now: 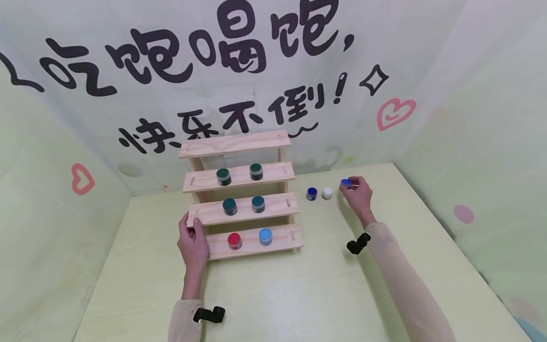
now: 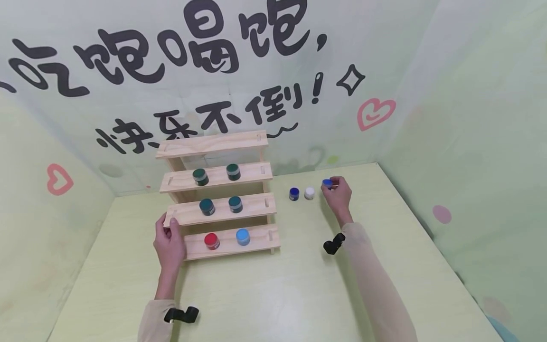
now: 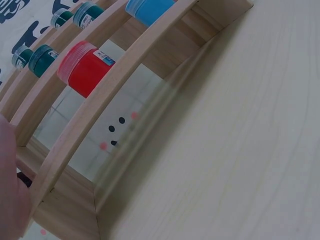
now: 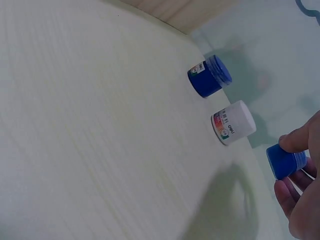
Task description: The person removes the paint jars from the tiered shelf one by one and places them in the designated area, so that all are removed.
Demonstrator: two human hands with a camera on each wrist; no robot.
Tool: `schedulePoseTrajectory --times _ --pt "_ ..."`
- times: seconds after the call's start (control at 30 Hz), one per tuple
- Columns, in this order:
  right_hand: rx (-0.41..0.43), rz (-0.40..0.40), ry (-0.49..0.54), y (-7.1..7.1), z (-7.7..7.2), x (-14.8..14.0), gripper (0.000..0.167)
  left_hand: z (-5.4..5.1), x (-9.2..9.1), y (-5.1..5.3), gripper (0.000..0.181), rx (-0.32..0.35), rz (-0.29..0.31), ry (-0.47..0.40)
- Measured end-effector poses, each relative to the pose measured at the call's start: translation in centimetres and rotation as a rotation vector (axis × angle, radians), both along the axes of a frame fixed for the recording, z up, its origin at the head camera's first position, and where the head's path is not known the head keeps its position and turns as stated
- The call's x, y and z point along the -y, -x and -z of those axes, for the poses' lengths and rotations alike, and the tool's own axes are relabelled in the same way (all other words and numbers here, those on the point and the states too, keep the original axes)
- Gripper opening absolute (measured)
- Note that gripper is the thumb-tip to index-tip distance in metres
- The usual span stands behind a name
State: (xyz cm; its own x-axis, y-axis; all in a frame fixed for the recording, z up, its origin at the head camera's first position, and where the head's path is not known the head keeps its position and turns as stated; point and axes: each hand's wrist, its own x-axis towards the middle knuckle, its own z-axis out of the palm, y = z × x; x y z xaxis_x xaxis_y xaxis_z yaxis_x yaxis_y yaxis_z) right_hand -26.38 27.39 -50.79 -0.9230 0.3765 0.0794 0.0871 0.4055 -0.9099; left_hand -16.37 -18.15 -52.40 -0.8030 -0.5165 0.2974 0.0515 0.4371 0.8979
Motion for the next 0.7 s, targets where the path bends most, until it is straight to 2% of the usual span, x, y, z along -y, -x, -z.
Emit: schedulePoseTrajectory --times 0.33,0.7 --pt "0.042 0.012 -0.049 0.1 1.7 -0.1 0.044 -0.1 -0.1 -0.1 0.046 -0.006 -0.007 -0.004" --pt "0.029 -0.029 -0.053 -0.1 1.7 0.2 0.046 -0.1 0.0 -0.1 0.044 -0.021 -0.01 0.001"
